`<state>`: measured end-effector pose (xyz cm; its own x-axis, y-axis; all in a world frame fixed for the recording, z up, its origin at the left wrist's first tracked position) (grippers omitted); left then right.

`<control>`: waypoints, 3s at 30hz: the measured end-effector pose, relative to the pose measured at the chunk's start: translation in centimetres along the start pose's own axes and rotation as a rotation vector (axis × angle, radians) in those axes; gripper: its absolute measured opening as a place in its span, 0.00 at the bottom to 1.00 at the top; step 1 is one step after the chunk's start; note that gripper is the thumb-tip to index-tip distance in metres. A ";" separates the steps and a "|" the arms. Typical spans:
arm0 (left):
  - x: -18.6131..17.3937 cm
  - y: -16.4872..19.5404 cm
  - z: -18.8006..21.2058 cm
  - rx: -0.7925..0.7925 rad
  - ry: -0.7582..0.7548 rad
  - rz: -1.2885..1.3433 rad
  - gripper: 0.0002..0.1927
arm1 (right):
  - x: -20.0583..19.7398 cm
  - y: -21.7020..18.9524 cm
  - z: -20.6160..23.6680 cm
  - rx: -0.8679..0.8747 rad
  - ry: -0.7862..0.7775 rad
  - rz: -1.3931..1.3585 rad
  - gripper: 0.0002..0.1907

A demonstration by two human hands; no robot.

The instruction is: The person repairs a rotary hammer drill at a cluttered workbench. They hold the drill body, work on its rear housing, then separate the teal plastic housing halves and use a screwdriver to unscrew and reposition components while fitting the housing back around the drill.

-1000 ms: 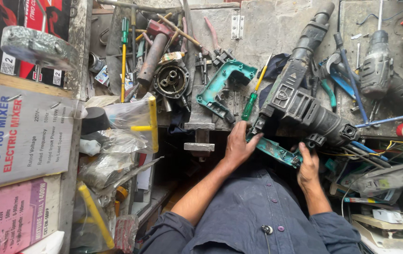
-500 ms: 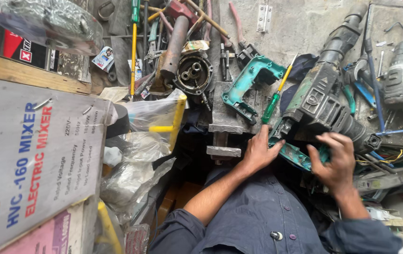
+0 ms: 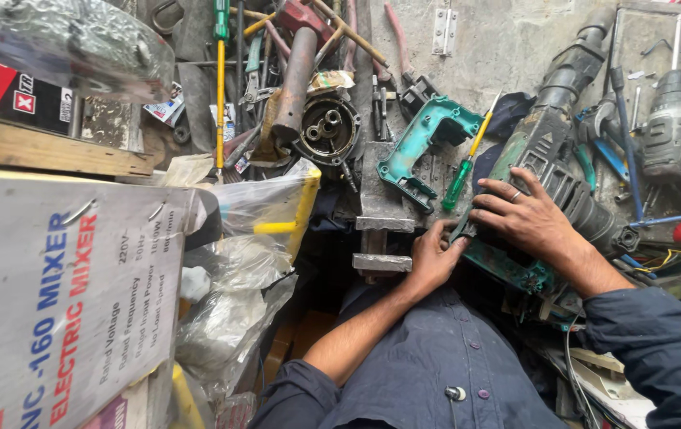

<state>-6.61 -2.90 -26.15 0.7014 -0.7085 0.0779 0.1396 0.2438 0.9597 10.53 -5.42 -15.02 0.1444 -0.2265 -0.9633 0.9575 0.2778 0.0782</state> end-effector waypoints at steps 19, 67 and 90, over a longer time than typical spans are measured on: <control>2.0 -0.8 0.8 -0.071 -0.013 0.431 0.21 | 0.2 -0.1 0.0 -0.028 -0.021 0.030 0.20; 1.8 7.1 -2.0 0.070 0.006 -0.567 0.29 | 0.1 -5.9 11.2 0.787 0.729 -0.974 0.12; 2.0 3.9 -5.9 -0.314 -0.315 -0.296 0.31 | 15.1 -10.0 14.6 0.919 0.765 -2.493 0.12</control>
<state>-0.55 0.59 -23.89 0.3636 -0.9296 -0.0605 0.5364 0.1558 0.8295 6.81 -25.25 -26.61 -0.4213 0.7543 0.5036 -0.7651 0.0026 -0.6439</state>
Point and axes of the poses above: each hand's wrist, its own z-axis away from the middle knuckle, its own x-axis out of the palm, y = z × x, the point moved 3 cm from there along -z, towards the middle knuckle, and after that the axes turned 5 degrees about -y, right-handed, at the moved point
